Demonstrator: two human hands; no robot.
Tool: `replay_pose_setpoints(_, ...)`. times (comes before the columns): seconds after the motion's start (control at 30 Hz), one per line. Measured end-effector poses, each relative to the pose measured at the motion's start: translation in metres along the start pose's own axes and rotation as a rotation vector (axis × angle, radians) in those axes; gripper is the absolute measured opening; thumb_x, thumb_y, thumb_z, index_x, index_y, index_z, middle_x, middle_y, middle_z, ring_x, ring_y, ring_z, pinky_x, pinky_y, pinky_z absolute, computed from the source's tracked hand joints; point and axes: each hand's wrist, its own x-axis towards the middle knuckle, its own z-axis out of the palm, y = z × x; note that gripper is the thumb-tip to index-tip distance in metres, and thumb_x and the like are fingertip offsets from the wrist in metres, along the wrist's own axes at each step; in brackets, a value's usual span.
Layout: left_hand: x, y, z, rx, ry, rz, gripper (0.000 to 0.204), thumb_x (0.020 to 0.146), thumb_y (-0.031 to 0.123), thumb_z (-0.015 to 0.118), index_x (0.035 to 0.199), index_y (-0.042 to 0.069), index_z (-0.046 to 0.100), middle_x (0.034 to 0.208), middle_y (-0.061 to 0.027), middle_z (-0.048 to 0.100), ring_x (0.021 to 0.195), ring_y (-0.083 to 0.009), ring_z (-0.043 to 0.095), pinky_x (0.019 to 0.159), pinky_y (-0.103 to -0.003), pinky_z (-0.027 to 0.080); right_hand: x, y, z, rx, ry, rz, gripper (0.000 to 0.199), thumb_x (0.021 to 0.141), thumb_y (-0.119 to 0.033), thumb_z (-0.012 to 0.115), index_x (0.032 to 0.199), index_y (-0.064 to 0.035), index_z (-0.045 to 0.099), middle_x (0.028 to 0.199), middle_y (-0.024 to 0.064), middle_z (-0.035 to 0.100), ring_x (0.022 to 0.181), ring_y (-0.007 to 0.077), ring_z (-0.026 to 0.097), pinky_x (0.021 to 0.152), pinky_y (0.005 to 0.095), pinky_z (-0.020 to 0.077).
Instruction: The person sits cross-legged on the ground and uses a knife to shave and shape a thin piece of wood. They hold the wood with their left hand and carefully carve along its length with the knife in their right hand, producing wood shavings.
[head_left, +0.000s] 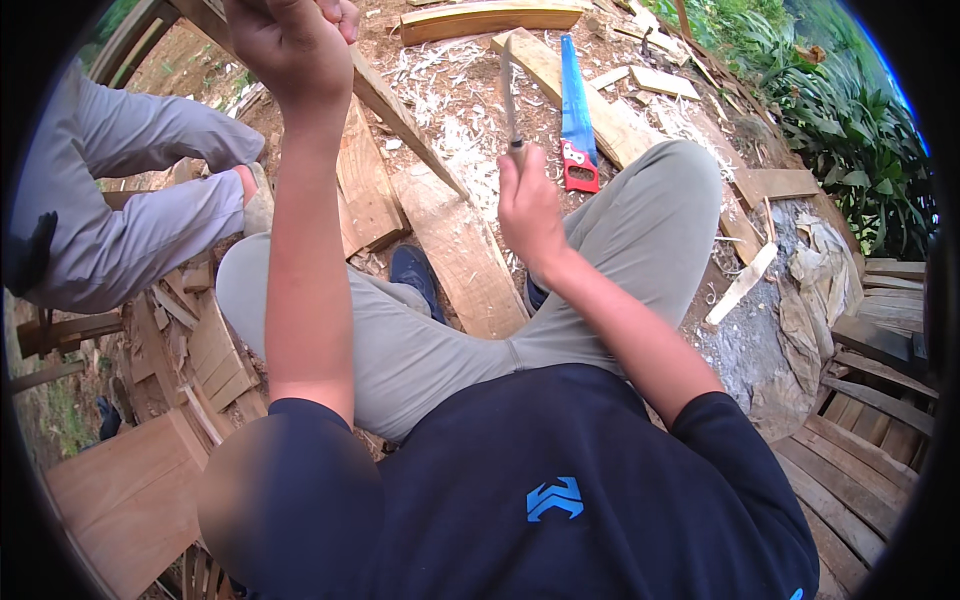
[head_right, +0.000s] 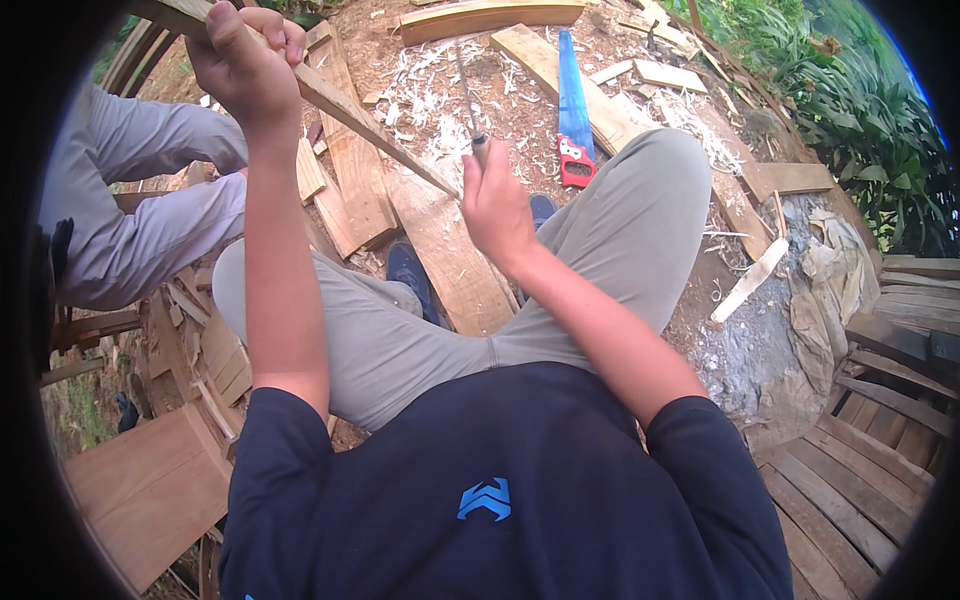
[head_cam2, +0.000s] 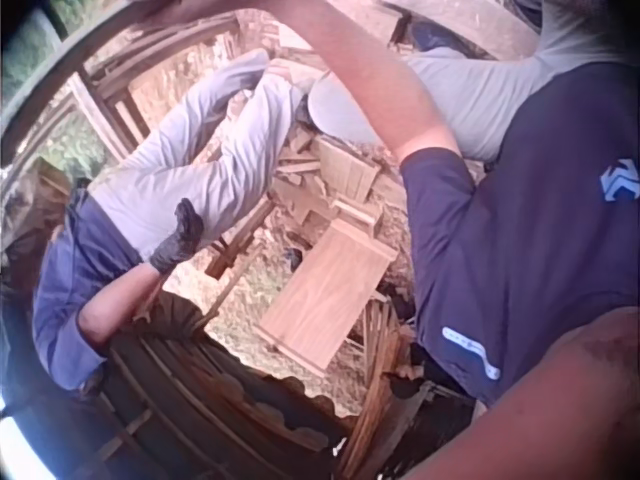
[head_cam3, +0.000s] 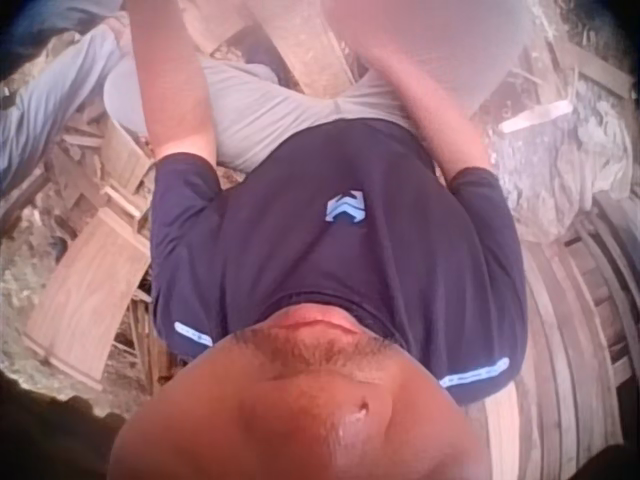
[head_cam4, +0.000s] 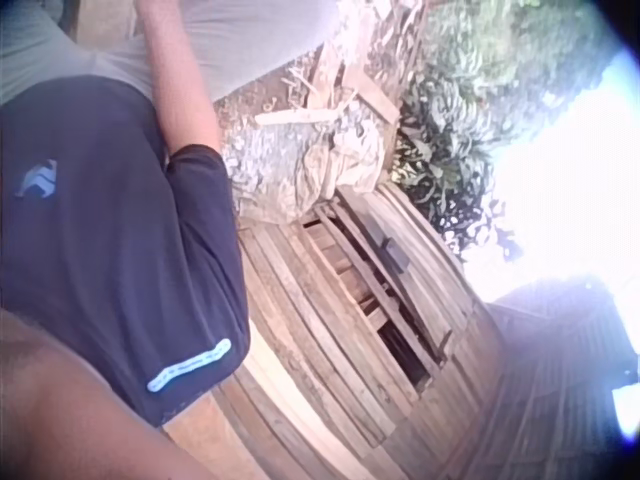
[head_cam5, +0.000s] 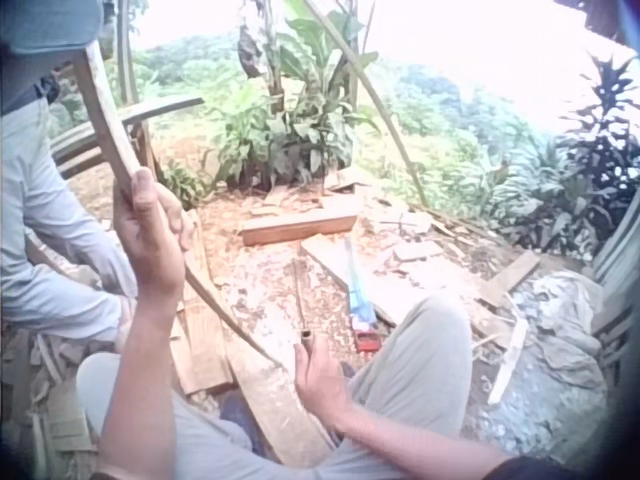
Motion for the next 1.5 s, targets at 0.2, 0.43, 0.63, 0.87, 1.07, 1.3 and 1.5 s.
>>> replay_pose_setpoints(0.2,0.003,0.002,-0.01,0.071,-0.063,-0.015,0.039,0.109,0.042,0.045,0.093,0.007,0.037,0.057,-0.0054,0.045,0.044,-0.0173,0.046,0.042,-0.03,0.038,-0.034,0.088,0.04,-0.367,-0.43,0.268,0.034,0.104,-0.028,0.048,0.108,0.0048,0.055,0.097,0.0357,0.068,0.095,0.0509,0.068,0.085,0.0564,0.0533)
replay_pose_setpoints(0.43,-0.002,0.01,-0.006,0.105,-0.045,-0.027,0.043,0.107,0.046,0.045,0.095,0.006,0.035,0.058,-0.0061,0.045,0.045,-0.0177,0.048,0.043,-0.03,0.038,0.002,-0.005,0.0,0.156,-0.033,0.072,0.028,0.107,-0.027,0.045,0.107,-0.0004,0.051,0.09,0.0296,0.068,0.088,0.0515,0.064,0.076,0.0605,0.0478)
replay_pose_setpoints(0.63,-0.004,0.013,0.001,0.088,-0.045,-0.084,0.041,0.106,0.045,0.044,0.094,0.006,0.035,0.058,-0.0058,0.043,0.045,-0.0177,0.047,0.044,-0.029,0.036,-0.016,0.015,0.009,-0.317,-0.467,0.132,0.032,0.105,-0.029,0.048,0.111,0.0023,0.053,0.092,0.0351,0.067,0.092,0.0518,0.067,0.08,0.0593,0.0516)
replay_pose_setpoints(0.87,-0.002,0.016,-0.007,0.112,-0.062,-0.088,0.04,0.105,0.044,0.045,0.096,0.007,0.035,0.058,-0.0058,0.043,0.045,-0.0176,0.047,0.043,-0.029,0.035,0.005,-0.035,-0.013,-0.056,-0.269,0.104,0.03,0.104,-0.025,0.052,0.109,0.0052,0.055,0.091,0.0314,0.069,0.09,0.0496,0.069,0.081,0.0572,0.053)
replay_pose_setpoints(1.07,-0.001,0.014,0.013,0.038,-0.08,-0.073,0.042,0.105,0.045,0.047,0.096,0.006,0.035,0.058,-0.0057,0.043,0.043,-0.0169,0.045,0.042,-0.03,0.035,-0.046,0.133,0.048,-0.458,-0.597,0.264,0.033,0.103,-0.026,0.053,0.114,0.005,0.056,0.098,0.0341,0.069,0.1,0.0527,0.065,0.089,0.0558,0.0514)
replay_pose_setpoints(1.3,-0.002,0.02,0.002,0.094,-0.022,-0.122,0.039,0.102,0.044,0.047,0.096,0.007,0.033,0.059,-0.006,0.04,0.045,-0.0186,0.046,0.045,-0.031,0.037,-0.021,0.054,0.024,-0.218,-0.297,0.251,0.035,0.104,-0.029,0.049,0.111,0.0055,0.053,0.094,0.0366,0.067,0.093,0.0542,0.065,0.085,0.06,0.0503)
replay_pose_setpoints(1.5,-0.002,0.019,-0.002,0.092,-0.032,-0.09,0.038,0.102,0.043,0.046,0.097,0.008,0.033,0.058,-0.0062,0.041,0.045,-0.018,0.045,0.044,-0.03,0.036,-0.01,-0.008,-0.005,0.072,-0.181,0.098,0.037,0.106,-0.033,0.047,0.113,0.0033,0.049,0.087,0.0377,0.064,0.087,0.0564,0.063,0.079,0.0611,0.048)
